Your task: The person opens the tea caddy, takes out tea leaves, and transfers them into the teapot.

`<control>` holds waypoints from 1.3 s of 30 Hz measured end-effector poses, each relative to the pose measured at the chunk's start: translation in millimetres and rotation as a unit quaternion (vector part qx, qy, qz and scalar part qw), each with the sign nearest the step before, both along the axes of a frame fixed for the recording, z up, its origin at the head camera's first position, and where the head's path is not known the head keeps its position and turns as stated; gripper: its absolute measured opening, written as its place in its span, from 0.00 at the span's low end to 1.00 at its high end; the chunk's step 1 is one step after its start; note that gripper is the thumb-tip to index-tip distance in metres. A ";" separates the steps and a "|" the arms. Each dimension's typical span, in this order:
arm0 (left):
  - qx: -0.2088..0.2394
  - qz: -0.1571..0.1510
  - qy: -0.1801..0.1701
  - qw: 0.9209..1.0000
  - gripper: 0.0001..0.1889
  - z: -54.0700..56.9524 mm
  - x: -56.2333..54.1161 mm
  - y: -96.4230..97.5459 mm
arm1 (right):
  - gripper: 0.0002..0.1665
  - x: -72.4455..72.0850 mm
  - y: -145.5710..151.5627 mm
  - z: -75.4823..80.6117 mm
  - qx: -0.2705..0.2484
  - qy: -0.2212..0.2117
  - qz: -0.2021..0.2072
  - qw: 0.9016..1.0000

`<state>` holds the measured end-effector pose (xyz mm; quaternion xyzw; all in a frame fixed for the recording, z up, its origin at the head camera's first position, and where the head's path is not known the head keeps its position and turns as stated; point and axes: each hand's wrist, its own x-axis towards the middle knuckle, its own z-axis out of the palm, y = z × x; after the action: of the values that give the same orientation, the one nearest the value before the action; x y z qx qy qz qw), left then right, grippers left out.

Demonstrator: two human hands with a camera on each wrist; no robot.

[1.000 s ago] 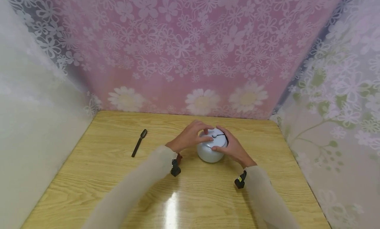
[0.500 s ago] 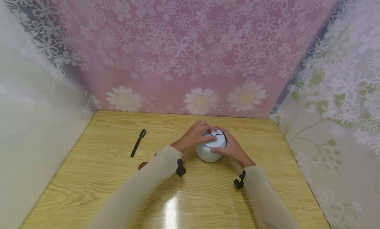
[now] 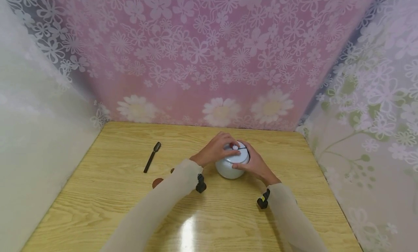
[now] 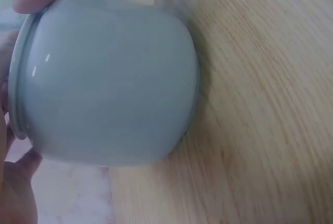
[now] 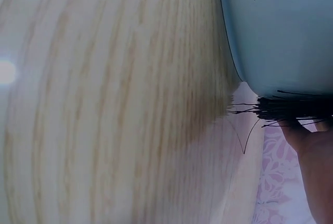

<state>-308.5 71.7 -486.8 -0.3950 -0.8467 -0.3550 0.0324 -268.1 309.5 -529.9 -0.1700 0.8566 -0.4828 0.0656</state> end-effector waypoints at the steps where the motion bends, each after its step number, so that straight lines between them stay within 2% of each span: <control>1: -0.001 -0.002 0.006 1.000 0.18 -0.6 0.2 0.5 | 0.63 0.4 0.3 -0.7 0.000 0.002 -0.001 1.000; 7: 0.009 -0.005 0.060 0.998 0.15 -6.6 1.8 2.8 | 0.63 2.0 0.1 -3.0 -0.005 0.006 -0.007 1.000; 11: 0.022 0.003 0.101 0.995 0.12 -9.4 2.8 3.8 | 0.64 2.5 -1.8 -3.4 0.005 0.013 -0.019 1.000; 14: 0.034 0.010 0.119 0.992 0.10 -9.2 4.5 3.8 | 0.64 2.3 -3.7 -3.2 0.012 0.019 -0.025 0.999; 25: 0.068 0.023 0.142 0.987 0.06 -12.3 6.7 5.0 | 0.65 1.9 -5.4 -1.3 0.006 0.032 -0.030 0.999; 39: 0.102 0.033 0.168 0.980 0.04 -16.8 10.7 9.4 | 0.69 9.4 -3.6 -5.3 -0.010 0.014 -0.051 0.999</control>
<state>-297.7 81.2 -503.5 -0.4155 -0.8012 -0.3667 0.2259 -258.7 305.8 -535.2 -0.1336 0.8601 -0.4916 0.0270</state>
